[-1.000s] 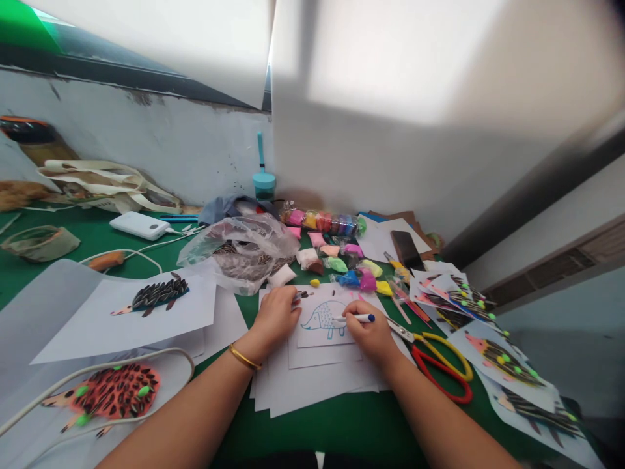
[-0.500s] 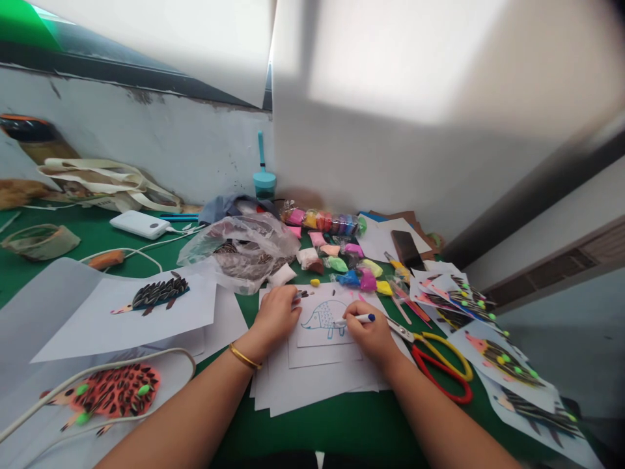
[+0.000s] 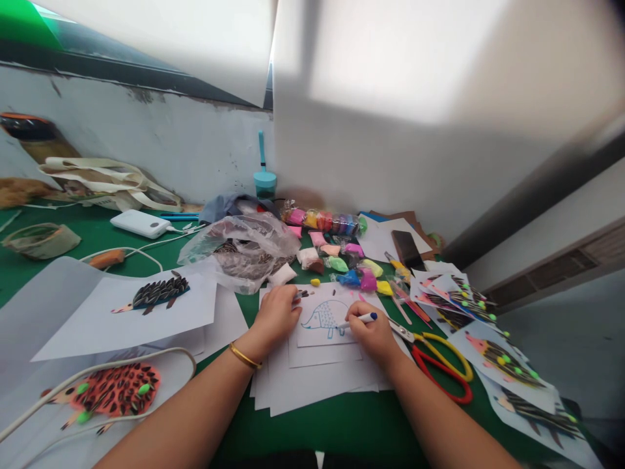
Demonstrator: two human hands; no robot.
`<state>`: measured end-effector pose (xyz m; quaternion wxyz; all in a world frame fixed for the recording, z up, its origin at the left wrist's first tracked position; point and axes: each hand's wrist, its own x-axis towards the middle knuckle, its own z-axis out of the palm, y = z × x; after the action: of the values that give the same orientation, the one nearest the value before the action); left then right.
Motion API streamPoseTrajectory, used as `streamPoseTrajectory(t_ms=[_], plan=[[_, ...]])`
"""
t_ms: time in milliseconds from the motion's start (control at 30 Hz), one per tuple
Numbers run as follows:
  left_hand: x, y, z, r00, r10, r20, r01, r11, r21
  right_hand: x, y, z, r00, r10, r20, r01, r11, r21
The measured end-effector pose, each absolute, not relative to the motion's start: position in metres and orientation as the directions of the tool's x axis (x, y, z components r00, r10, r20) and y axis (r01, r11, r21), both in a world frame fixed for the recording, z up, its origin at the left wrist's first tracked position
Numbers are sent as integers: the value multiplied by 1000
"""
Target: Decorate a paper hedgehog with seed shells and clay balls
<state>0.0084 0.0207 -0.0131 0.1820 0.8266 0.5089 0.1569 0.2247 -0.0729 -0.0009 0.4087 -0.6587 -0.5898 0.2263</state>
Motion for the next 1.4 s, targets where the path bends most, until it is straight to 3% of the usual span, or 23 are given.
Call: streamPoseTrajectory(t_ms=[1400], plan=[[8,22,-16,442,890,114,782,-445,436,229,-69,-7,195,961,194,629,29,-777]])
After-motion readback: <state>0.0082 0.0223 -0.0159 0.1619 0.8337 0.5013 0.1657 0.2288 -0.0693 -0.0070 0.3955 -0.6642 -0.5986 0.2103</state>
